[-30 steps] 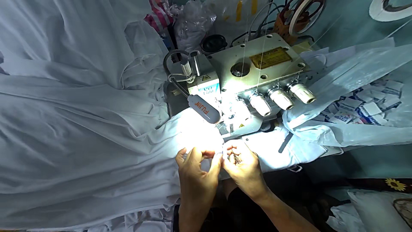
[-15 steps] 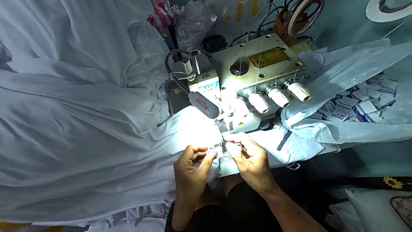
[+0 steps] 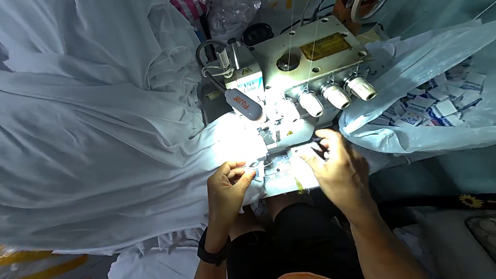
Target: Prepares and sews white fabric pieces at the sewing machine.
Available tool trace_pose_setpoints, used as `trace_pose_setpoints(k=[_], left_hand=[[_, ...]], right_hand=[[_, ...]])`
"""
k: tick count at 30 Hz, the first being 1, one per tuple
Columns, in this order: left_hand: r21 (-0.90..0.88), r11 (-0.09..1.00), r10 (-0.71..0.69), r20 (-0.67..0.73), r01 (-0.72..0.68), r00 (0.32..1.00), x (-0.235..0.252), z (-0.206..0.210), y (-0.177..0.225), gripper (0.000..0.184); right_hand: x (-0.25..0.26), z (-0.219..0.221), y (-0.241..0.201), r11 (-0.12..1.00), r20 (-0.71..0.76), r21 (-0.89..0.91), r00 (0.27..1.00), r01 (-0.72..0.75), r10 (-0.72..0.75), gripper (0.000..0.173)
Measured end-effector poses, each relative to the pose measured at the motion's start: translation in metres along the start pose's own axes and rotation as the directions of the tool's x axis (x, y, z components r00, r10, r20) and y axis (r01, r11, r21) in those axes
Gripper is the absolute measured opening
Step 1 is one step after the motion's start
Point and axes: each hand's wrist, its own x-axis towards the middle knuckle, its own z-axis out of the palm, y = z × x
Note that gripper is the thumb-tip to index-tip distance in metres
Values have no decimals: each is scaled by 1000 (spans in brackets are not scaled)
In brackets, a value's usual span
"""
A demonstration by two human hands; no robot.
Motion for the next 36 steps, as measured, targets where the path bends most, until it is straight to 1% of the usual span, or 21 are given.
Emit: trace_pose_setpoints(k=[1, 2, 3, 4, 5, 6, 7, 8, 10, 13, 16, 18, 20, 23, 25, 28, 30, 32, 33, 34, 36], left_hand=[[-13, 1000, -10, -11, 10, 1000, 0, 0, 1, 19], [-31, 999, -24, -23, 24, 999, 0, 1, 2, 18], [-51, 998, -35, -35, 33, 999, 0, 1, 3, 19], [-72, 997, -39, -46, 36, 998, 0, 2, 3, 19], [-95, 995, -37, -56, 32, 998, -1, 2, 3, 19], [-117, 993, -30, -61, 23, 998, -2, 3, 2, 19], [-131, 991, -22, -66, 14, 998, -2, 4, 2, 19], [-137, 990, -19, -66, 10, 998, -3, 5, 2, 18], [-131, 991, -18, -51, 11, 999, -5, 7, 3, 16], [-128, 992, -22, -22, 19, 999, -6, 10, 3, 16], [-134, 990, -32, -6, 30, 999, -6, 11, 4, 16], [-144, 988, -61, -19, 58, 998, -5, 11, 5, 15], [-156, 984, -87, -30, 82, 996, -4, 11, 5, 14], [-176, 982, -79, -23, 74, 997, -4, 13, 3, 14], [-160, 986, -50, 12, 52, 999, -5, 12, 0, 15], [-90, 996, 1, 92, 7, 996, -4, 4, -1, 10], [-38, 998, 44, 125, -40, 991, -2, -2, 0, 5], [29, 995, 95, 138, -100, 986, 2, -8, 4, 7], [62, 988, 136, 135, -145, 982, 5, -12, 6, 8], [91, 978, 177, 125, -189, 976, 10, -16, 9, 10], [158, 955, 235, 111, -251, 966, 20, -25, 16, 12]], right_hand=[[-7, 0, -5, 987, 105, 157, 995, -14, -2, 50], [-13, 1, -10, 930, 247, 360, 969, -78, -14, 43], [-18, 5, -14, 796, 386, 574, 921, -192, -56, 32], [-22, 9, -17, 607, 498, 716, 862, -345, -97, 21], [-24, 14, -20, 422, 587, 757, 802, -498, -107, 12], [-26, 18, -22, 277, 647, 747, 756, -604, -96, 7], [-28, 23, -22, 177, 681, 728, 729, -662, -76, 5], [-28, 26, -22, 112, 692, 721, 720, -684, -59, 6], [-27, 30, -22, 52, 685, 729, 728, -683, -29, 7], [-24, 30, -26, 24, 650, 760, 760, -650, -2, 11], [-18, 26, -31, -16, 628, 778, 777, -628, 43, 20], [-16, 24, -30, 6, 610, 792, 791, -611, 44, 20], [-15, 26, -29, 113, 579, 806, 813, -581, 55, 17], [-17, 34, -33, 287, 514, 806, 852, -518, 95, 6], [-18, 40, -39, 364, 423, 821, 897, -439, 128, 9], [-16, 42, -42, 515, 320, 803, 946, -300, 53, 11], [-15, 41, -43, 563, 288, 794, 957, -230, -15, 12], [-13, 43, -39, 604, 176, 792, 981, -91, -82, 10], [-10, 47, -33, 649, 71, 760, 990, 25, -121, 8], [-5, 53, -25, 726, -52, 669, 984, 162, -171, 10], [8, 67, -2, 846, -233, 361, 916, 393, -327, 15]])
